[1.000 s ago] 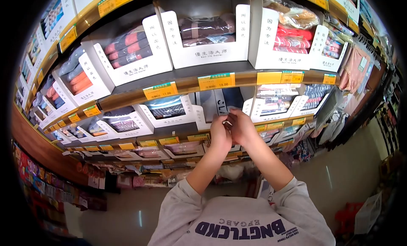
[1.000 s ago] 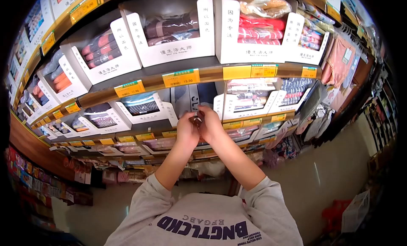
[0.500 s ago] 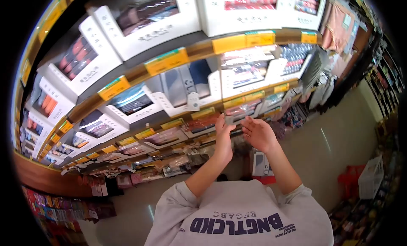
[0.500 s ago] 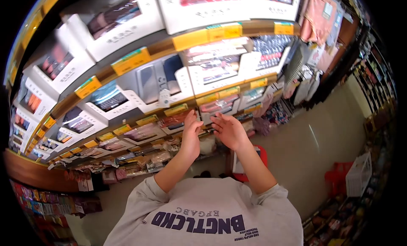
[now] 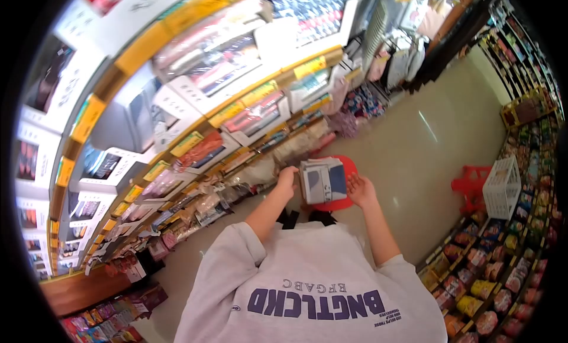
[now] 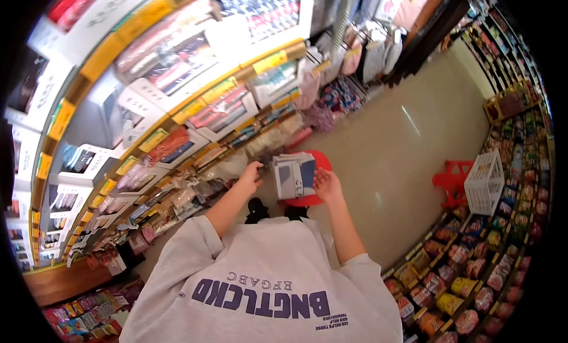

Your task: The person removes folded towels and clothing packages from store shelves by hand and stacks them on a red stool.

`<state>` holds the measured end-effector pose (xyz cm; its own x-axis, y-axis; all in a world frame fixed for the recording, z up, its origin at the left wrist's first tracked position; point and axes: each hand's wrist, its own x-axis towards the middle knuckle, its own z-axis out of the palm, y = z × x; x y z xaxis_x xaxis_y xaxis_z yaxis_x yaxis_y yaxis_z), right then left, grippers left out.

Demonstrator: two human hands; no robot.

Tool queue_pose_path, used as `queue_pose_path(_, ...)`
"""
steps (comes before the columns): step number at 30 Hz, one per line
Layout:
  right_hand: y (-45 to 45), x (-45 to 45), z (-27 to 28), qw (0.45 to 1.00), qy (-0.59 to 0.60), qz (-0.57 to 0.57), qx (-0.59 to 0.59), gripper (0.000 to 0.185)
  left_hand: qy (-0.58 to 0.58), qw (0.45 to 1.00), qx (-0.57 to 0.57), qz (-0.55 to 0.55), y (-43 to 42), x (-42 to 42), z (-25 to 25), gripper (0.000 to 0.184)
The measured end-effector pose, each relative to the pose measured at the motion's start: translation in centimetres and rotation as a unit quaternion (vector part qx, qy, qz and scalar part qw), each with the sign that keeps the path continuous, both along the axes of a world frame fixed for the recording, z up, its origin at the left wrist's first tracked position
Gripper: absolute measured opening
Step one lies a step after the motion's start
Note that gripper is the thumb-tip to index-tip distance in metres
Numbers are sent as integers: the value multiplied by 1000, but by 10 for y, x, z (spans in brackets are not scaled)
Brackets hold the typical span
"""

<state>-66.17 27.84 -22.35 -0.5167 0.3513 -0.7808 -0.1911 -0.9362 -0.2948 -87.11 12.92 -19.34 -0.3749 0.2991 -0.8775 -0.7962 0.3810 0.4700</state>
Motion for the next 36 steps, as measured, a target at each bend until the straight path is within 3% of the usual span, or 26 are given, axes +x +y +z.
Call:
queue_pose_path(2,7,26,-29,1000,-25,2,7,23,-36,999,30,-11,-9,5,-60,36)
queue_pose_path(5,9,56,-55,997,-72,12,-1,26,-80,995,49,-34,-11,32,-46,37)
queue_pose_path(6,9,65,-66,996,-83,9,-14,26,-73,992,56,-83,-15,40,-64,40)
queue_pose_path(9,8,84,-91,991,-118,65,-1,32,-42,988,16,-148,-28,65,-95,43)
queue_pose_path(11,6,90,-98,970,-160,183,32,44,-56,988,-28,-140,-36,81,-117,44)
queue_pose_path(15,8,94,-135,944,-213,254,1,47,-56,977,-123,-166,-53,98,-172,46)
queue_pose_path(18,8,91,-166,936,-235,261,-20,47,-149,975,-162,-24,-58,111,-208,59)
queue_pose_path(21,3,74,-189,933,-260,249,-15,52,-108,982,-131,82,-42,115,-223,72)
queue_pose_path(25,-1,48,-208,914,-288,270,95,61,-91,981,-50,167,-25,111,-246,71)
queue_pose_path(26,-1,41,-208,900,-300,282,142,63,-82,985,-41,146,-21,107,-247,71)
queue_pose_path(32,17,43,-206,893,-268,356,64,48,8,988,-140,-58,-13,90,-235,60)
queue_pose_path(36,26,35,-171,905,-237,343,88,39,-48,989,-74,-120,-18,71,-212,45)
